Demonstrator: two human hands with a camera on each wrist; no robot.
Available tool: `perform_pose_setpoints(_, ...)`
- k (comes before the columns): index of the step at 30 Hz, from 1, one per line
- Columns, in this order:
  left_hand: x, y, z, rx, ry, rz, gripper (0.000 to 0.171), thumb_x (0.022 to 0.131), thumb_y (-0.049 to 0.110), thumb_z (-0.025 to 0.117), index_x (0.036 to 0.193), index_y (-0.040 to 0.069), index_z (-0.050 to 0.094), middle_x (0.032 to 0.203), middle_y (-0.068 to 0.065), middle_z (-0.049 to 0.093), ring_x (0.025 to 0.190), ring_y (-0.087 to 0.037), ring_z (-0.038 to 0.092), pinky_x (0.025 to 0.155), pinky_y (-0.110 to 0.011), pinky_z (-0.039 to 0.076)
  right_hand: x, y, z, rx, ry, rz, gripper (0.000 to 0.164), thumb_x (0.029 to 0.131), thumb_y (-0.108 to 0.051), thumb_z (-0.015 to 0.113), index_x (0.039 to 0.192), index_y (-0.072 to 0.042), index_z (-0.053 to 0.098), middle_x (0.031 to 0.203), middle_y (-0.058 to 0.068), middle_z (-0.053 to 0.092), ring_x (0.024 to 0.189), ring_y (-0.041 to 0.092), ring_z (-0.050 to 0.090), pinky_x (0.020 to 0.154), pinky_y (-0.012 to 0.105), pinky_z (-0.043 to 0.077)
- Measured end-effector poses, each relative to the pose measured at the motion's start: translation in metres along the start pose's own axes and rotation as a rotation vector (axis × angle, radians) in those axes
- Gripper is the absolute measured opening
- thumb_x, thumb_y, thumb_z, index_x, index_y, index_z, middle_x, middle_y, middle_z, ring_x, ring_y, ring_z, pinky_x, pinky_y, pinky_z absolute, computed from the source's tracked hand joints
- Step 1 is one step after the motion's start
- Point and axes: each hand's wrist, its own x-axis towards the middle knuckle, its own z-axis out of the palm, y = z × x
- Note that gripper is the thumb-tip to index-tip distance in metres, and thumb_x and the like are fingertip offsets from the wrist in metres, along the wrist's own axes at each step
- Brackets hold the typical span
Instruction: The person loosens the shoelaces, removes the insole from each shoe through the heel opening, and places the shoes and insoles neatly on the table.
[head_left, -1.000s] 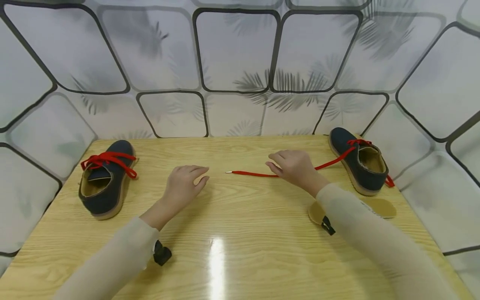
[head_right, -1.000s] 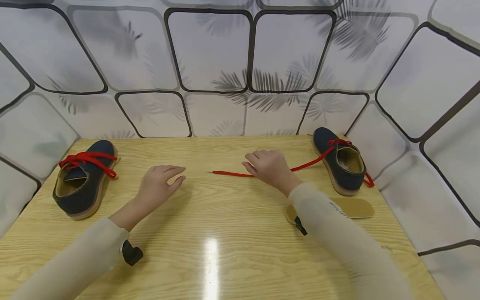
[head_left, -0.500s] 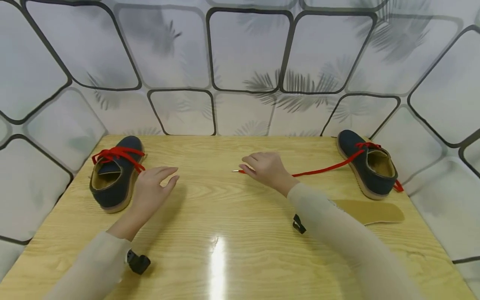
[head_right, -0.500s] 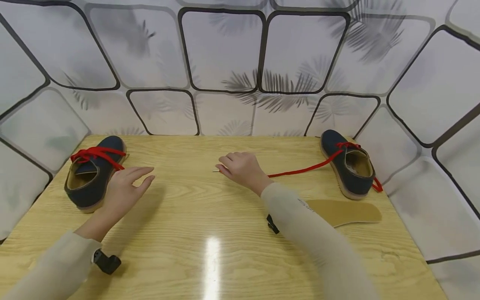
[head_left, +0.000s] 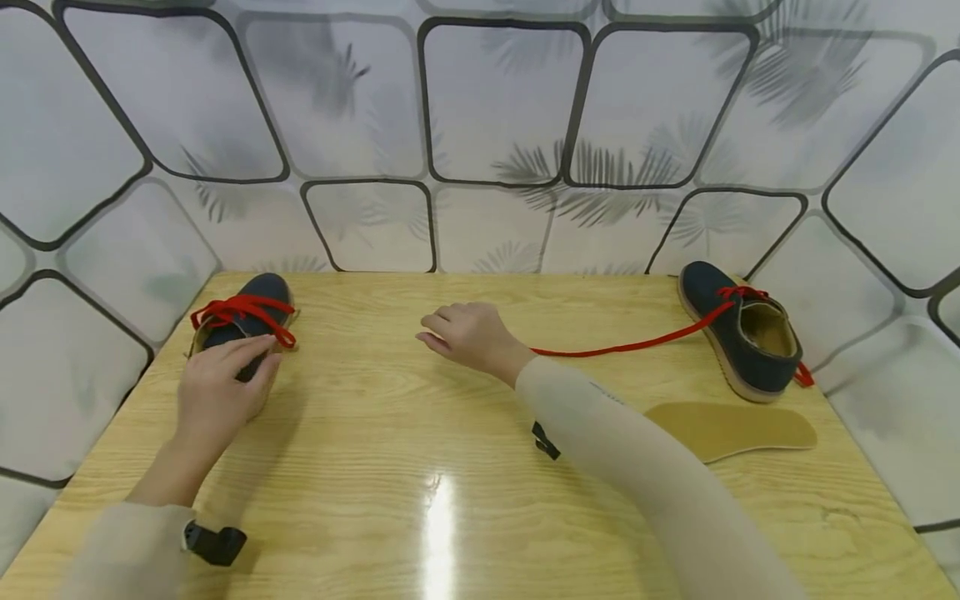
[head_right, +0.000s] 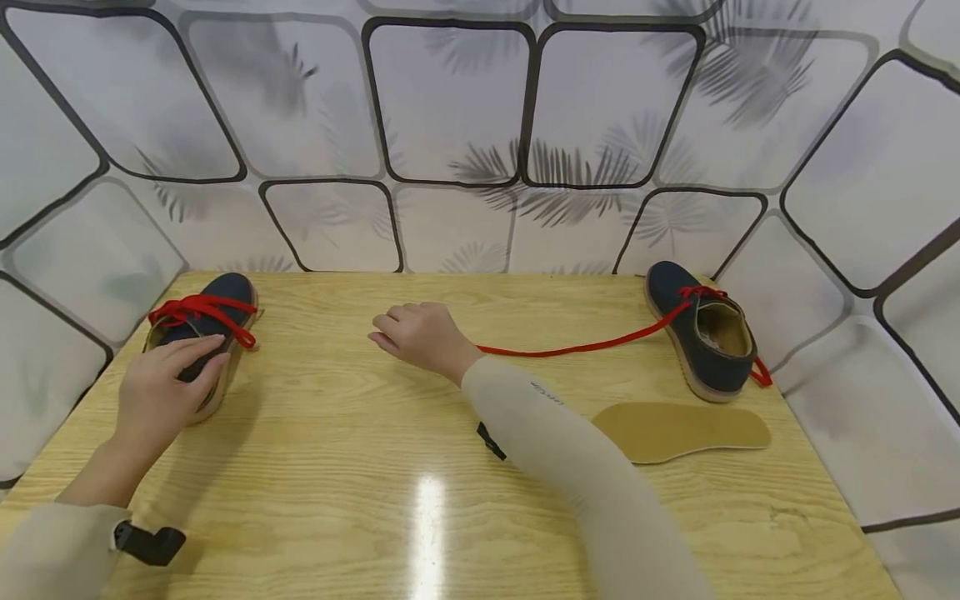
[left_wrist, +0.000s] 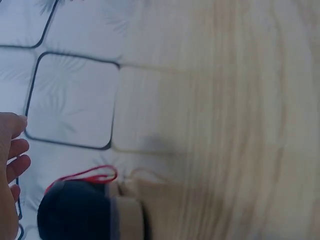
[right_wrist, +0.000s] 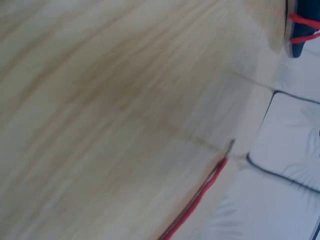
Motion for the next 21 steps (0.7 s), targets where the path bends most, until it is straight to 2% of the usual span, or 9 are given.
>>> perform_pose_setpoints(4,0.002,-0.014,-0.017,0.015,-0.026,-0.125,0.028,0.087,0.022,0.069,0.102,-0.001,0.072,0.096,-0.021,0.069,0.071,-0.035,0.06,0.064,-0.035,0.044,0.027,-0.015,0.009,0.02,-0.031,0.06,0.02,0.088,-0.035,0.066,0.093,-0.016,0.071,0.079,-0.004,0.071,0.058,0.007,0.064,0.042,0.019,0.045)
perform_pose_setpoints(6,0.001,-0.019,-0.023,0.011,-0.041,-0.216,0.027,0.079,0.005,0.074,0.105,-0.001,0.071,0.099,-0.021,0.069,0.07,-0.033,0.057,0.063,-0.024,0.038,0.039,-0.024,0.012,0.023,-0.04,0.09,0.021,0.089,-0.036,0.064,0.094,-0.017,0.071,0.079,-0.006,0.071,0.058,0.005,0.064,0.039,0.019,0.041)
perform_pose_setpoints(9,-0.004,-0.025,-0.031,0.003,-0.047,-0.355,0.029,0.078,0.005,0.075,0.107,0.001,0.071,0.103,-0.021,0.068,0.083,-0.032,0.058,0.071,-0.012,0.034,0.053,-0.039,0.017,0.051,-0.042,0.1,0.021,0.09,-0.038,0.063,0.094,-0.019,0.071,0.079,-0.007,0.071,0.058,0.003,0.064,0.038,0.018,0.039)
perform_pose_setpoints(12,-0.009,-0.03,-0.037,-0.028,-0.042,-0.495,0.029,0.081,0.012,0.073,0.109,0.002,0.07,0.105,-0.018,0.068,0.091,-0.008,0.059,0.077,-0.006,0.032,0.065,-0.055,0.022,0.126,-0.063,0.134,0.021,0.09,-0.037,0.063,0.095,-0.019,0.071,0.082,-0.008,0.072,0.063,0.001,0.065,0.039,0.016,0.039)
perform_pose_setpoints(16,-0.008,-0.036,-0.033,-0.149,-0.059,-0.779,0.036,0.085,0.024,0.07,0.117,0.006,0.068,0.092,0.013,0.067,0.079,0.018,0.046,0.072,-0.004,0.036,0.075,-0.067,0.022,0.179,-0.174,0.24,0.024,0.091,-0.041,0.061,0.101,-0.022,0.07,0.089,-0.01,0.072,0.068,-0.002,0.065,0.039,0.014,0.036)
perform_pose_setpoints(19,-0.01,-0.045,-0.039,-0.297,-0.047,-1.04,0.03,0.085,0.026,0.069,0.114,0.019,0.07,0.079,0.033,0.058,0.069,0.019,0.051,0.063,-0.001,0.04,0.09,-0.084,0.023,0.189,-0.317,0.296,0.03,0.093,-0.047,0.055,0.109,-0.025,0.068,0.097,-0.013,0.071,0.07,-0.003,0.064,0.037,0.014,0.031)
perform_pose_setpoints(21,-0.015,-0.054,-0.045,-0.49,0.024,-1.186,0.017,0.085,0.021,0.07,0.102,0.024,0.073,0.073,0.03,0.061,0.065,0.015,0.057,0.056,-0.005,0.045,0.103,-0.099,0.026,0.241,-0.453,0.34,0.035,0.094,-0.051,0.05,0.114,-0.027,0.065,0.102,-0.015,0.069,0.07,-0.003,0.063,0.038,0.014,0.032)
